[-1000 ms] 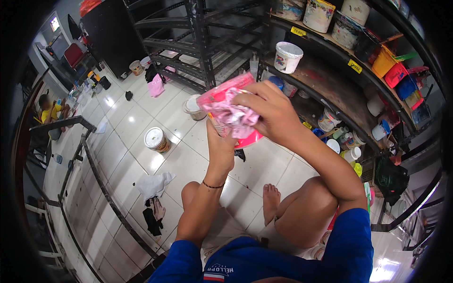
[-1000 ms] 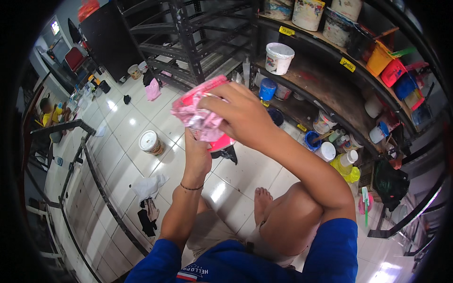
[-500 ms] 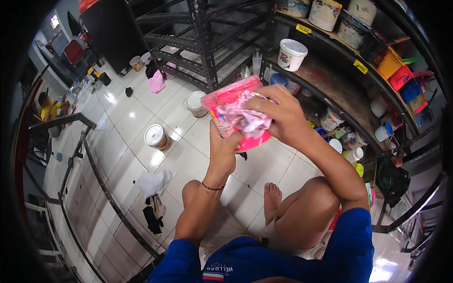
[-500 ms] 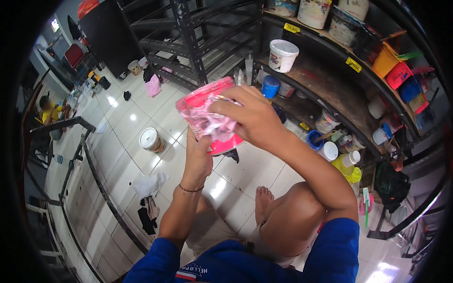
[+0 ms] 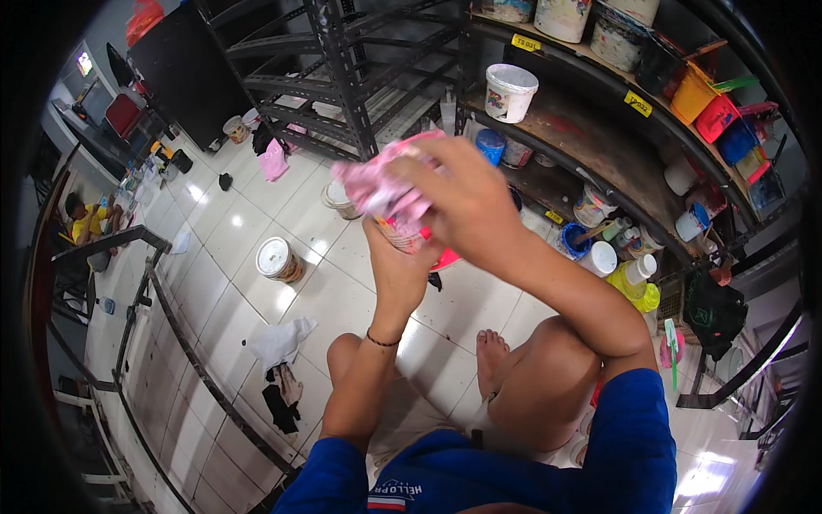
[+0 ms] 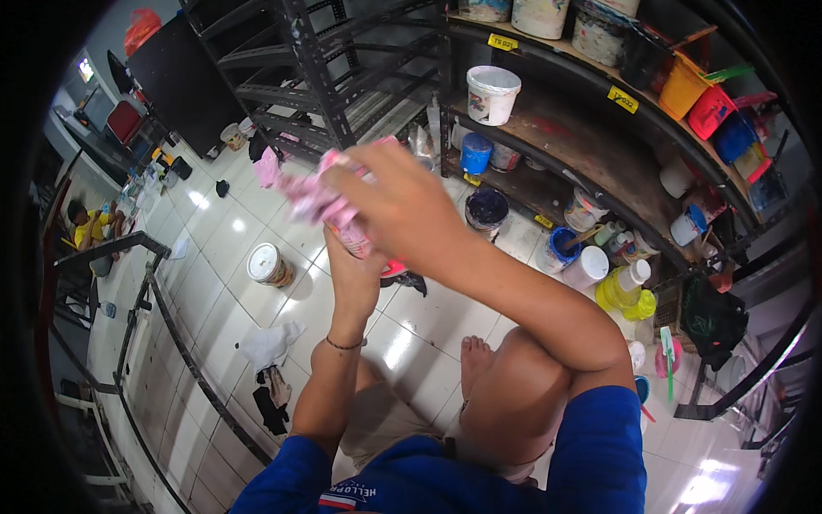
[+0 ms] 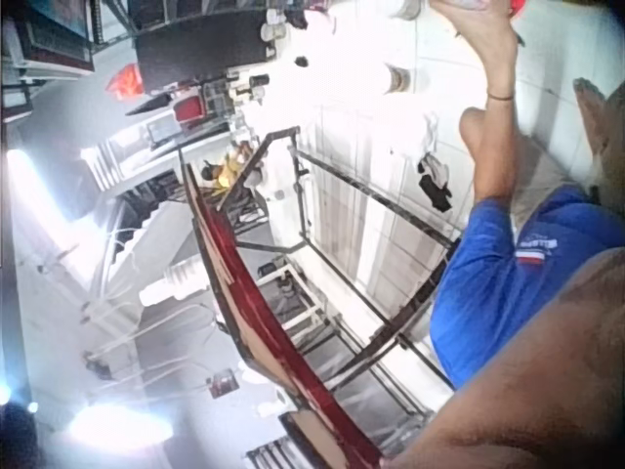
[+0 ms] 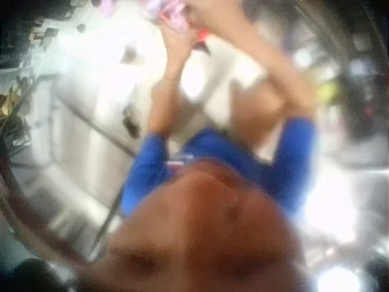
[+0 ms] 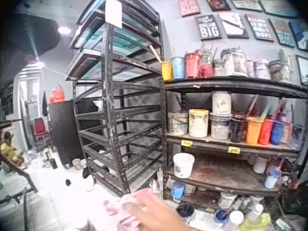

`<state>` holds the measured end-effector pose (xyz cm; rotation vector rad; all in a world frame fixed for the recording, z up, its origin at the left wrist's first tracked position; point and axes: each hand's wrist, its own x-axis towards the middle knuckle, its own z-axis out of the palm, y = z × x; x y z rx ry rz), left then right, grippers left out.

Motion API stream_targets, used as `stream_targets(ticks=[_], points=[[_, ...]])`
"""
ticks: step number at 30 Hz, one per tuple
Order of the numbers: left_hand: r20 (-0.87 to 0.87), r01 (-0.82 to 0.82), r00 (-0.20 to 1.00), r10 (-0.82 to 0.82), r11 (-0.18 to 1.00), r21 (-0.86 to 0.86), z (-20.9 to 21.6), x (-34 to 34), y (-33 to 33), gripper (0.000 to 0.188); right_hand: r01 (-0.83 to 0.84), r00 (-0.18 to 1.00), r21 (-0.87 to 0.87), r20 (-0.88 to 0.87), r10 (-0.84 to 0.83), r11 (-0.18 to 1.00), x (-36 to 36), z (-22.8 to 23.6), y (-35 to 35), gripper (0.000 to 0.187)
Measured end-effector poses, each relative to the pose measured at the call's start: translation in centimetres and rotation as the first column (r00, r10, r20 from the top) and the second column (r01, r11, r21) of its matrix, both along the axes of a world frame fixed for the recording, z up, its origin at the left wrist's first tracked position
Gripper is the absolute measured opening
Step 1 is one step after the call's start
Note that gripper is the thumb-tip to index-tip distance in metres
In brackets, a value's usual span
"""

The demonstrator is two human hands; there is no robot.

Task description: The person cleans ink containers and small bottles by hand using a black cloth, then picks up several containers from a shelf.

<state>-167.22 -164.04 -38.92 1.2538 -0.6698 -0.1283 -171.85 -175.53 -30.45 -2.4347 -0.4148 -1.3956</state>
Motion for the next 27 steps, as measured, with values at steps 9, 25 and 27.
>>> stream_targets(ticks=[9, 25, 27], points=[[-0.106, 0.068, 0.991, -0.085, 0.986, -0.155, -1.4, 0.4, 1.3, 0.076, 0.068, 0.986, 0.498, -0.167, 0.019, 0.865, 0.1, -1.9, -4.0, 0.021], [0.440, -0.198, 0.894, 0.086, 0.956, 0.215, -6.2, 3.4, 1.1, 0.097, -0.198, 0.739, 0.182, -0.618, 0.269, 0.963, -1.7, -0.7, -4.3, 0.026], [0.391, -0.142, 0.919, 0.046, 0.965, 0.222, -7.6, 2.9, 0.3, 0.094, -0.215, 0.719, 0.128, -0.650, 0.246, 0.968, -1.7, -2.1, -5.0, 0.027]])
